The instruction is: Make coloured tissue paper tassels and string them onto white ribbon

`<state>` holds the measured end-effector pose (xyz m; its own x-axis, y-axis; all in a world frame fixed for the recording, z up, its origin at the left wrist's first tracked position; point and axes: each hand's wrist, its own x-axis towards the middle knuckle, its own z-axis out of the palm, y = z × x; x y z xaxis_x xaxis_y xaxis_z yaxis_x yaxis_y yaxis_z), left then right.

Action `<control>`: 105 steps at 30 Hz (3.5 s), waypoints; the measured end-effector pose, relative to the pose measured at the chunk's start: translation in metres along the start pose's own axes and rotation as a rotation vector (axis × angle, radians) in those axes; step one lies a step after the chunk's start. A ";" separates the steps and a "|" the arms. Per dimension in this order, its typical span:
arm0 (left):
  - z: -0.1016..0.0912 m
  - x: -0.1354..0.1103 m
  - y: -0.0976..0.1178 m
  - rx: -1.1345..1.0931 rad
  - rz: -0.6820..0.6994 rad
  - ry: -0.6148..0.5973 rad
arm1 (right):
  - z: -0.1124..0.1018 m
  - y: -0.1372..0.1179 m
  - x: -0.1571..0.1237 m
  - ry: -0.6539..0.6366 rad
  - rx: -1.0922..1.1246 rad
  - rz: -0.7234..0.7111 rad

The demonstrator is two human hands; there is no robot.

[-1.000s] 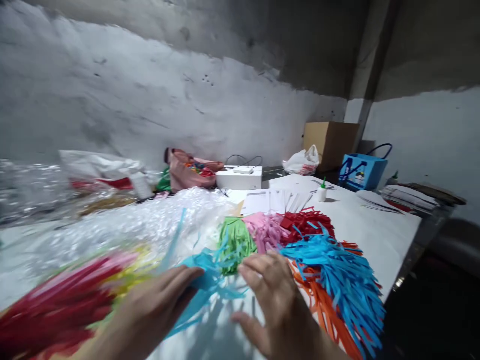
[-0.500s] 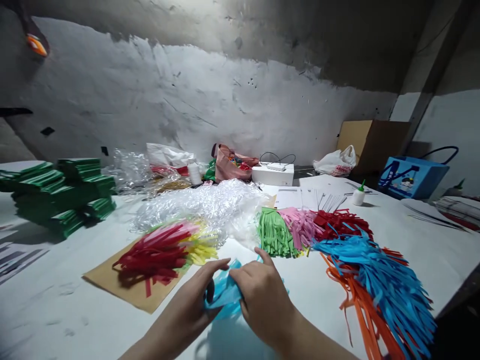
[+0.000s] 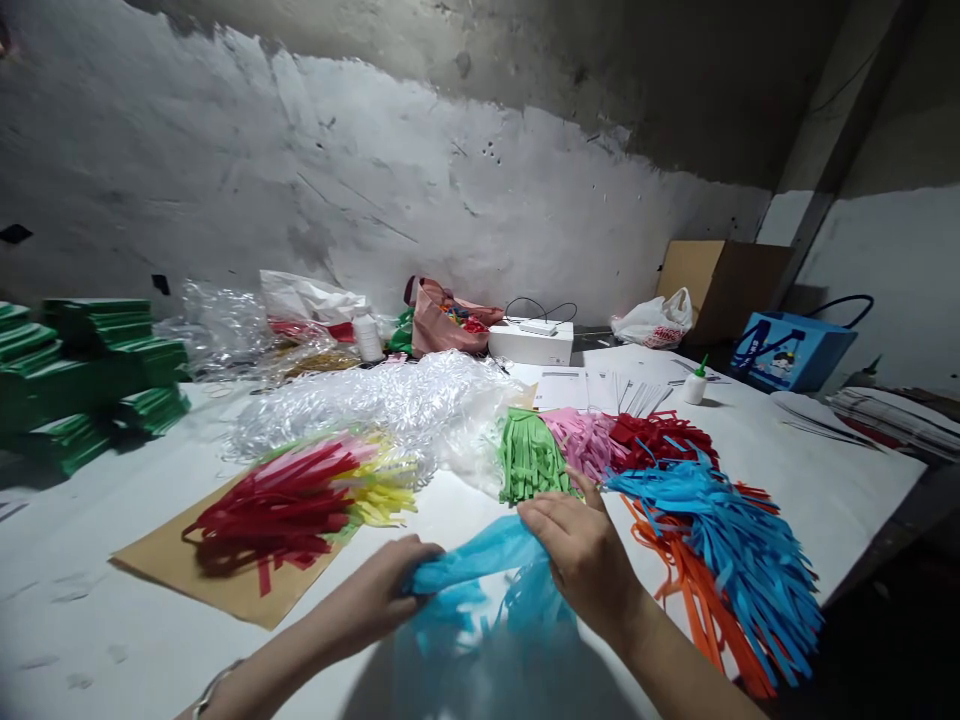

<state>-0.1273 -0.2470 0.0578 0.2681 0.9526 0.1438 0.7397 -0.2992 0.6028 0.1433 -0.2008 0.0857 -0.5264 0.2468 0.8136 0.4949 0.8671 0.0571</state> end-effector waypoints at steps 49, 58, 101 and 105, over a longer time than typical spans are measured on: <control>0.065 -0.109 -0.020 0.171 0.096 0.098 | 0.049 -0.070 -0.082 -0.450 0.587 0.390; 0.061 -0.098 -0.014 -0.008 0.024 0.090 | 0.041 -0.062 -0.071 -0.674 0.659 0.530; 0.028 -0.014 -0.024 0.459 -0.385 -0.411 | 0.074 -0.068 -0.058 -0.570 0.151 -0.069; 0.014 -0.031 -0.033 0.557 -0.287 -0.182 | 0.077 -0.067 -0.059 -0.571 0.173 -0.060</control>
<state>-0.1510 -0.2677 0.0222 0.0760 0.9890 -0.1268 0.9936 -0.0645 0.0929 0.0881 -0.2401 -0.0105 -0.8617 0.3474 0.3699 0.3584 0.9327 -0.0411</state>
